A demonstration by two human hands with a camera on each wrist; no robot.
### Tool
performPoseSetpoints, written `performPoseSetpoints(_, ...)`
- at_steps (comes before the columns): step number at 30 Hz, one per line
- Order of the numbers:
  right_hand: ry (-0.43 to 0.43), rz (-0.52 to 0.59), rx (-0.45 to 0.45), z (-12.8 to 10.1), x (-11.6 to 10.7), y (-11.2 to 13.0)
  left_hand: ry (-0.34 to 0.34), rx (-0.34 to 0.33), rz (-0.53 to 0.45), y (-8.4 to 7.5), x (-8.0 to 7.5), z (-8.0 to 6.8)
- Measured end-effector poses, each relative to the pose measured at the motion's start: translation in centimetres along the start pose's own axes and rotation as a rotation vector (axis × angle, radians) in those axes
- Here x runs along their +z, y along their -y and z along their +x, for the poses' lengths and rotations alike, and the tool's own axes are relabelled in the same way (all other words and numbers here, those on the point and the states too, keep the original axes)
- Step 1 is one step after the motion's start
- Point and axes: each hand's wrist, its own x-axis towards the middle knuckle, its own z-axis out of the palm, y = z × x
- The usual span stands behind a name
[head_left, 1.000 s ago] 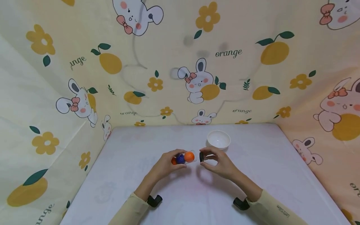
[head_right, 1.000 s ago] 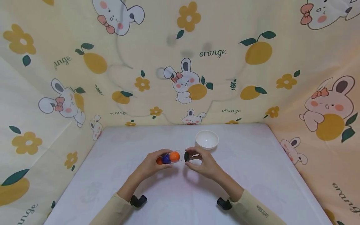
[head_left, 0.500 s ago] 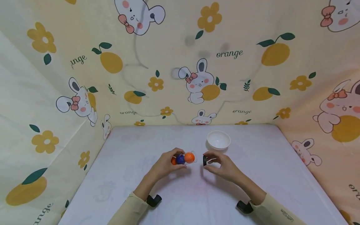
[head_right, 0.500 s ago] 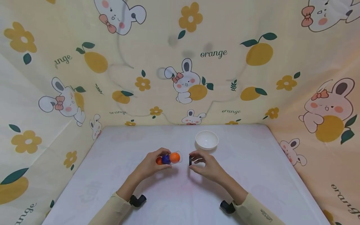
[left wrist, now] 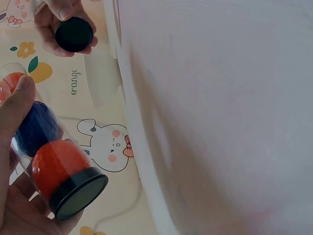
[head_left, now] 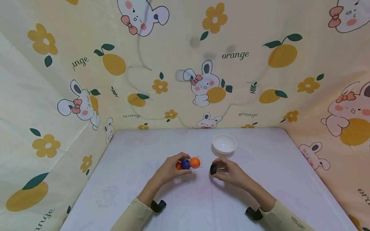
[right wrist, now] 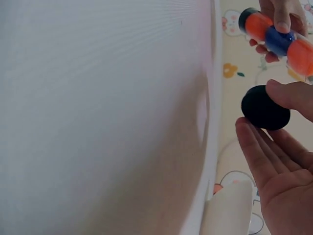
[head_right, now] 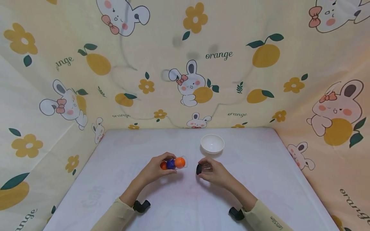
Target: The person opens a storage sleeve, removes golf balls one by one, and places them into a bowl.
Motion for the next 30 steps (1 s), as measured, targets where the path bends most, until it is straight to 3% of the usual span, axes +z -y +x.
performPoseSetpoints(5,0.030,0.014,0.002,-0.1,-0.2,-0.3,0.005,0.005,-0.002,-0.2,0.0,0.0)
performPoseSetpoints(17,0.113,-0.084,0.047,-0.4,-0.5,-0.5,-0.007,0.049,0.037,-0.1,0.0,0.1)
performPoseSetpoints(25,0.105,-0.209,0.071,-0.9,-0.8,-0.2,-0.012,0.041,0.035,-0.3,0.1,0.1)
performPoseSetpoints(30,0.117,-0.227,0.095,-1.2,-1.1,0.1,-0.020,0.049,0.057,-0.3,0.2,0.1)
